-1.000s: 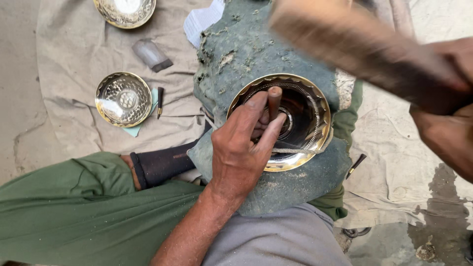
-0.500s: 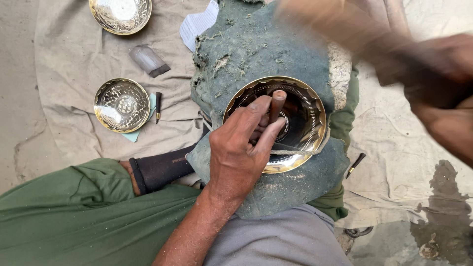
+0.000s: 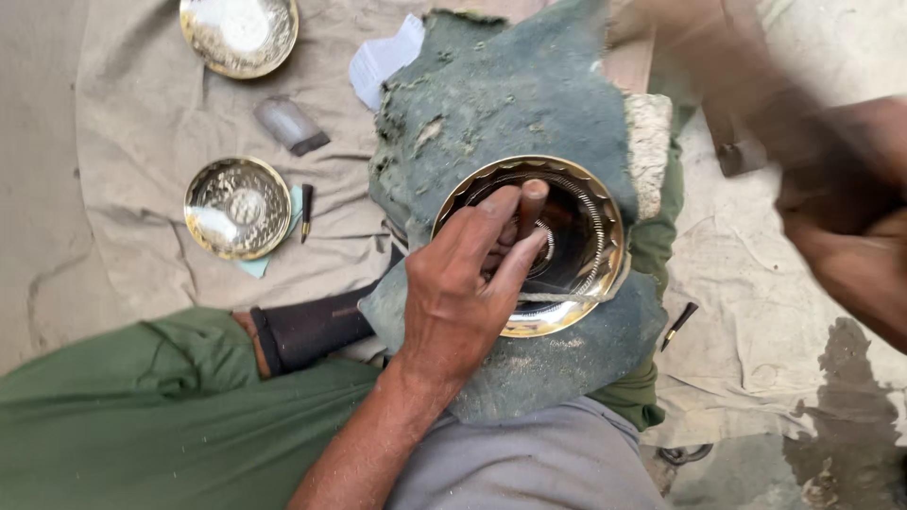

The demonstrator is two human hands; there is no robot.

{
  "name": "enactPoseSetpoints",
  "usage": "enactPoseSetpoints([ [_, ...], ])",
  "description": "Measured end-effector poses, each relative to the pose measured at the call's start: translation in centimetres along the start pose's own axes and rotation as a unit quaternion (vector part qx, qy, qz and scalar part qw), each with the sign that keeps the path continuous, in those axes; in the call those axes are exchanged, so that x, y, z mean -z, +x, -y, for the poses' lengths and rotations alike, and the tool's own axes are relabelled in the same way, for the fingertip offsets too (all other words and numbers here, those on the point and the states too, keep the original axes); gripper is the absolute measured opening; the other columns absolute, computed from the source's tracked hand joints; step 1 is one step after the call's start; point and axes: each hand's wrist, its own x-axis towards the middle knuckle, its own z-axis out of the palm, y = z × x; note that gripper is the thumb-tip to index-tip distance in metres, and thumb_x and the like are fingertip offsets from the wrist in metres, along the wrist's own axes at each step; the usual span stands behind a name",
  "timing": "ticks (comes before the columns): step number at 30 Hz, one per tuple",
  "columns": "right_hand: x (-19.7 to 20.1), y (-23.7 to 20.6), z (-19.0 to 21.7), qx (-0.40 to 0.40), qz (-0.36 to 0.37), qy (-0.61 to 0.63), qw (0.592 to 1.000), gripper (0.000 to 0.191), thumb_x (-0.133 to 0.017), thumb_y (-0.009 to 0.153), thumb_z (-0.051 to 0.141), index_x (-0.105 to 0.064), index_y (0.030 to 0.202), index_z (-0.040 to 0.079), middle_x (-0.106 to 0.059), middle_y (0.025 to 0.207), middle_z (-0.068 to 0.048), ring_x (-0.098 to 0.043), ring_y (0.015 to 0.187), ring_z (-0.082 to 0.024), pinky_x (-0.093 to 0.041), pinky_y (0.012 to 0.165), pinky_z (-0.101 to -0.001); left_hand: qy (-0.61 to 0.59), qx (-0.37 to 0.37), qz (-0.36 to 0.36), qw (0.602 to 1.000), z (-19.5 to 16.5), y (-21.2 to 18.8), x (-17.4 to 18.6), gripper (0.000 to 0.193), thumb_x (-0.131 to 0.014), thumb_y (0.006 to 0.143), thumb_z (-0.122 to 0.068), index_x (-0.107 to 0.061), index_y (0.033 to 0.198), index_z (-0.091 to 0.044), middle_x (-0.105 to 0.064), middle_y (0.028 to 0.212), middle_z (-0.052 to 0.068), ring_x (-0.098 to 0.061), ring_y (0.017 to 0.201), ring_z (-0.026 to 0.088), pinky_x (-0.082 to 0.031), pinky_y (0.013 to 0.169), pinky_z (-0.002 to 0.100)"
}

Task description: The person sits cross-legged with a decorated brass bowl on their lap, holding a punch against the bowl's inner surface and striking it with a wooden mallet to emboss the metal. They reposition the punch and rotate the bowl between strikes, and at times adjust a cord wrapped around the bowl.

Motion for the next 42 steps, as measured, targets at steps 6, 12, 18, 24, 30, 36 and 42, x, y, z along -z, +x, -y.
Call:
enactPoseSetpoints([
  [6,-0.6,-0.7,-0.9,-0.024,0.026,0.029,0.999,0.030,-0.062,0.097,0.007,-0.063,0.126,-0.003,-0.068,0.098,-0.017,-0.068,0.081,-0.021,-0.058,0.074,-0.0348,-0.009,0.000,0.009,1.000,0.1,-0.1,0.0,0.041,-0.079,0.097,-0.014,-0.061,0.134,-0.007,-0.069,0.096,0.007,-0.075,0.083,0.015,-0.066,0.073,0.027],
  [12,-1.1,-1.2,-1.3,-0.023,0.034,0.053,0.998,0.036,-0.060,0.098,0.008,-0.058,0.133,0.002,-0.067,0.096,-0.011,-0.068,0.084,-0.016,-0.059,0.079,-0.0298,0.012,-0.010,0.010,1.000,0.2,-0.3,-0.3,0.037,-0.079,0.099,-0.015,-0.062,0.132,-0.009,-0.070,0.098,0.005,-0.076,0.085,0.014,-0.065,0.071,0.026],
  [18,-1.4,-0.7,-1.3,-0.037,0.020,0.192,0.980,0.034,-0.063,0.094,0.003,-0.060,0.128,0.001,-0.066,0.091,-0.008,-0.068,0.082,-0.014,-0.058,0.080,-0.0290,-0.005,0.010,0.022,1.000,-0.1,0.1,0.1,0.039,-0.080,0.095,-0.013,-0.064,0.131,-0.007,-0.072,0.100,0.007,-0.075,0.086,0.016,-0.064,0.072,0.029],
  [24,-1.4,-0.6,-1.6,-0.056,0.014,0.158,0.986,0.035,-0.063,0.094,0.002,-0.059,0.129,0.000,-0.066,0.091,-0.008,-0.068,0.081,-0.011,-0.061,0.080,-0.0260,-0.020,-0.002,0.028,0.999,-0.4,0.4,0.5,0.039,-0.080,0.095,-0.012,-0.064,0.130,-0.007,-0.072,0.105,0.008,-0.074,0.087,0.017,-0.064,0.075,0.031],
  [30,-2.3,-1.6,-1.7,-0.172,-0.017,0.289,0.942,0.037,-0.063,0.095,0.001,-0.057,0.131,-0.001,-0.066,0.092,-0.008,-0.068,0.080,-0.009,-0.063,0.080,-0.0229,-0.009,-0.013,0.031,0.999,-0.1,0.5,0.4,0.042,-0.080,0.096,-0.013,-0.063,0.133,-0.008,-0.071,0.099,0.007,-0.073,0.083,0.016,-0.063,0.073,0.030],
  [36,-2.5,-1.1,-2.5,-0.368,-0.049,0.573,0.730,0.040,-0.062,0.095,0.007,-0.055,0.134,0.004,-0.067,0.090,-0.006,-0.069,0.076,-0.007,-0.066,0.078,-0.0201,0.006,-0.010,0.035,0.999,0.2,0.5,0.2,0.043,-0.081,0.095,-0.014,-0.062,0.134,-0.007,-0.070,0.097,0.008,-0.073,0.083,0.016,-0.064,0.072,0.030],
  [42,-2.2,-1.6,-1.9,-0.112,-0.001,0.185,0.976,0.034,-0.063,0.095,0.005,-0.058,0.129,0.003,-0.064,0.086,-0.007,-0.067,0.074,-0.010,-0.063,0.074,-0.0229,-0.003,-0.019,0.029,0.999,0.5,0.2,0.0,0.044,-0.080,0.097,-0.015,-0.060,0.136,-0.008,-0.071,0.105,0.008,-0.075,0.089,0.015,-0.066,0.076,0.028],
])
